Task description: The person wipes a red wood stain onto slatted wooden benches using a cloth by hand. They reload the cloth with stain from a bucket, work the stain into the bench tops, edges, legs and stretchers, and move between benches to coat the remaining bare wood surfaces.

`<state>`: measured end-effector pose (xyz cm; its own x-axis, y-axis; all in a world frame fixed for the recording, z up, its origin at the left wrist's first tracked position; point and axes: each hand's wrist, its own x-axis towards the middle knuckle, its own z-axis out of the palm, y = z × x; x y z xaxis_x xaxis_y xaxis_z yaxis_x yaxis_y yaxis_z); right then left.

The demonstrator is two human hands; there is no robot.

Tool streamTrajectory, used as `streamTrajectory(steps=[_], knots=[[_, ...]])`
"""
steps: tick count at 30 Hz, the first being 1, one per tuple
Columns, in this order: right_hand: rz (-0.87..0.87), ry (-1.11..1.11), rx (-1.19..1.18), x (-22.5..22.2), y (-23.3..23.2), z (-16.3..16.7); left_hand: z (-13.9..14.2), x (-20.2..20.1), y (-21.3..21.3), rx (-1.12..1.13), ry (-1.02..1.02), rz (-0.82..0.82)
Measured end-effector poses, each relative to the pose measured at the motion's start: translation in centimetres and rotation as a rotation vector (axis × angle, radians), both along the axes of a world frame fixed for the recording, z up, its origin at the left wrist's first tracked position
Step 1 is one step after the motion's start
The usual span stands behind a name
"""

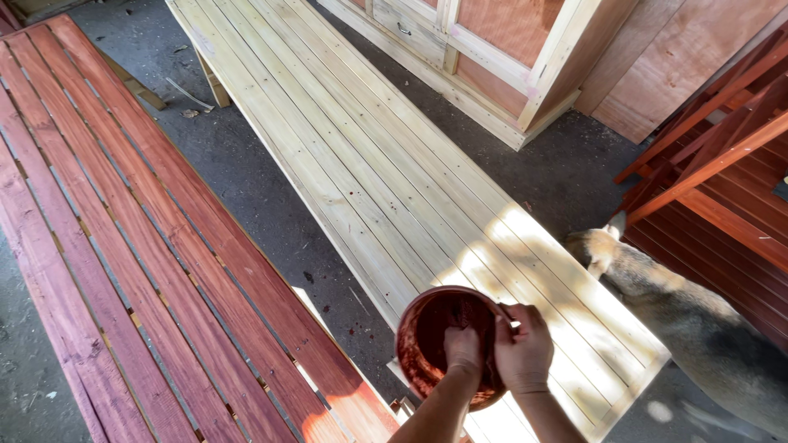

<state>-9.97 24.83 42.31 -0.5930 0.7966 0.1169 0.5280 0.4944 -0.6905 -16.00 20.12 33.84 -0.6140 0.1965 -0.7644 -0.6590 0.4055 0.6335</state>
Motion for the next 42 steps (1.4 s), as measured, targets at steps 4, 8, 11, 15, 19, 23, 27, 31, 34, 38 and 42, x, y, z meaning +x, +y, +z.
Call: streamTrajectory(steps=[4, 8, 11, 15, 19, 23, 27, 31, 34, 38, 42], knots=[[-0.040, -0.044, 0.049, -0.4, 3.4, -1.2, 4.2, -0.1, 1.0, -0.005, 0.050, -0.035], [0.012, -0.130, 0.053, -0.8, 6.1, -1.1, 8.5, -0.3, -0.1, 0.026, 0.214, -0.157], [0.088, -0.112, 0.154, -0.5, 6.3, 0.2, 10.6, -1.2, -1.4, 0.011, 0.408, -0.207], [0.305, 0.300, -0.094, -0.8, 4.3, 2.3, 12.2, -1.5, -2.4, 0.045, 0.694, -0.253], [0.216, 0.353, -0.623, -2.9, 2.5, 3.6, 13.4, -1.4, -2.7, 0.200, 0.915, -0.345], [0.023, 0.457, -0.823, -4.0, 2.7, 4.1, 13.6, -2.4, -4.1, 0.317, 0.772, -0.311], [-0.161, 0.725, -0.870, -4.2, 3.0, 3.6, 12.6, -0.8, -5.1, 0.191, 1.141, 0.060], [-0.321, 0.874, -0.735, -4.5, 1.8, 2.6, 12.0, 2.0, -2.5, 0.445, 0.720, 0.512], [-0.421, 0.830, -0.824, -4.3, 0.8, 2.5, 11.7, 1.0, -0.9, 0.442, 0.070, 0.685], [-0.269, 0.684, -0.960, -4.0, 0.9, 3.6, 11.2, -1.4, -0.9, 0.805, -0.378, 0.841], [-0.302, 0.372, -1.107, -4.4, 2.3, 5.3, 10.4, -2.0, -1.3, 0.795, -0.399, 0.712]])
